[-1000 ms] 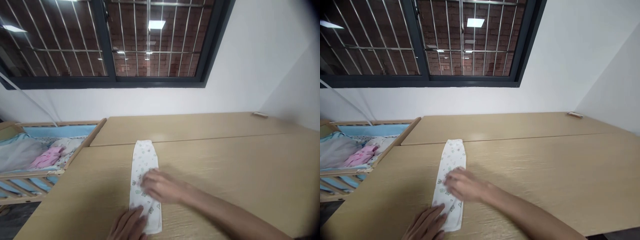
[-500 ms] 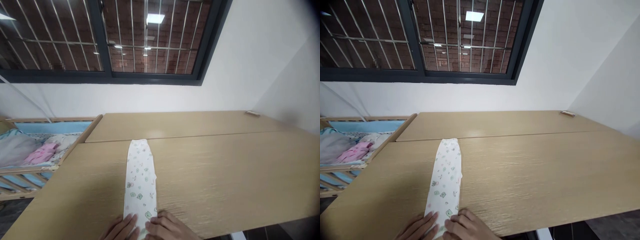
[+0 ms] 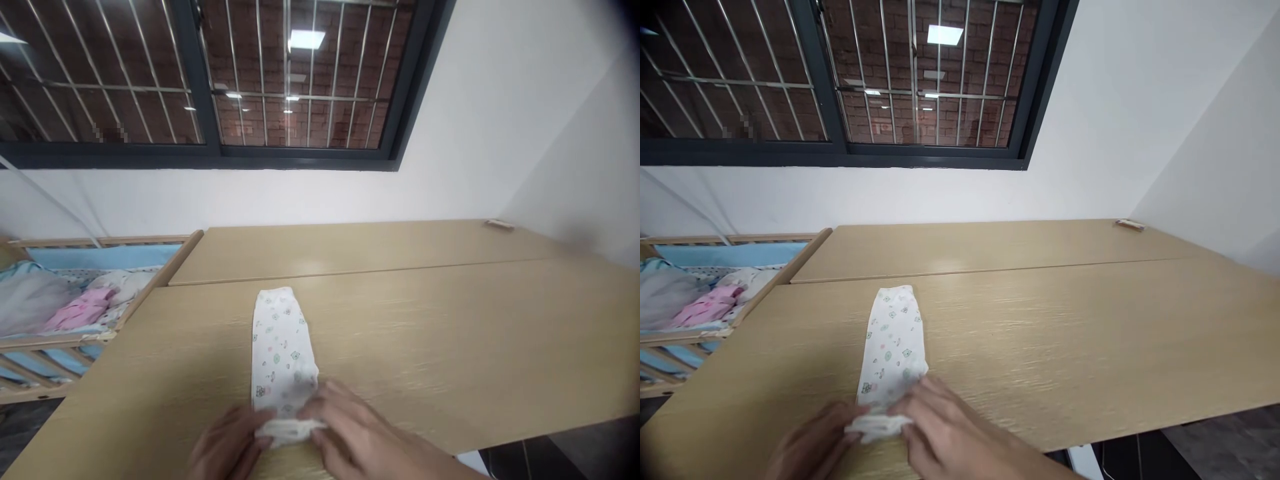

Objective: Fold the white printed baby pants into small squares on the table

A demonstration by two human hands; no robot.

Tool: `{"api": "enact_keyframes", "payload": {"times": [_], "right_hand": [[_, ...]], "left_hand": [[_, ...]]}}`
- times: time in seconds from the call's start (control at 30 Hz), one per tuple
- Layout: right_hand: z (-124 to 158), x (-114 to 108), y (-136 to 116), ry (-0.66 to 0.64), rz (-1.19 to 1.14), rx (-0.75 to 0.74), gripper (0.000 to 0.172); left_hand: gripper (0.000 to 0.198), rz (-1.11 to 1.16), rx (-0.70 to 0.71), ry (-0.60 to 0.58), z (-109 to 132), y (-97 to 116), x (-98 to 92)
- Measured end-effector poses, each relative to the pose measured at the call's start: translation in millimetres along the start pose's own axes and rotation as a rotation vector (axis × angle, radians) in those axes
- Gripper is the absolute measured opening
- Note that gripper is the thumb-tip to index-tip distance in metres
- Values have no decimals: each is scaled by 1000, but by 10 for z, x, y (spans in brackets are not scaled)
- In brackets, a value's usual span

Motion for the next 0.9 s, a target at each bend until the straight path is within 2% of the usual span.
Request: {"api": "enact_keyframes", "payload": {"times": [0.07, 0.13, 0.27, 0.4, 0.5, 0.6, 0.7, 0.77, 0.83, 0.9], "right_hand": [[-208, -159, 96, 40, -55, 46, 28], [-439, -289, 296, 119, -90, 86, 24], [-920, -444, 889, 283, -117, 173, 21], [-1350, -409, 1484, 340, -132, 225, 23], [-1558, -285, 1857, 354, -132, 288, 23], [-1662, -141, 2110, 332, -101, 351, 20], [-1691, -59, 2217, 287, -62, 380, 18], [-1680, -73, 2191, 271, -15, 368, 16], [-1650, -127, 2068, 268, 52, 325, 18], [-1613, -173, 1846, 252, 108, 252, 26]], "left_hand": [[24, 34, -188, 13, -220, -180, -134], [27, 76, -361, 3, -473, -408, -220], [35, 131, -469, -5, -1048, -831, -286], [35, -52, -604, -85, -1417, -1323, -147], [35, -149, -685, -128, -1521, -1652, 53], [35, -197, -719, -159, -1547, -1864, 234], [34, -252, -708, -162, -1551, -1900, 294], [36, -301, -683, -130, -1532, -1794, 264], [38, -339, -634, -101, -1466, -1577, 238], [39, -368, -518, -130, -1344, -1258, 289]]}}
Point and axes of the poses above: each hand's wrist, its own z-axis away from the middle knuckle, its own x-axis out of the palm, y = z × x, the point moved 7 cm from there along -z, towards the middle knuckle, and after that the axes turned 1 degree about -y, right-handed, at the moved point
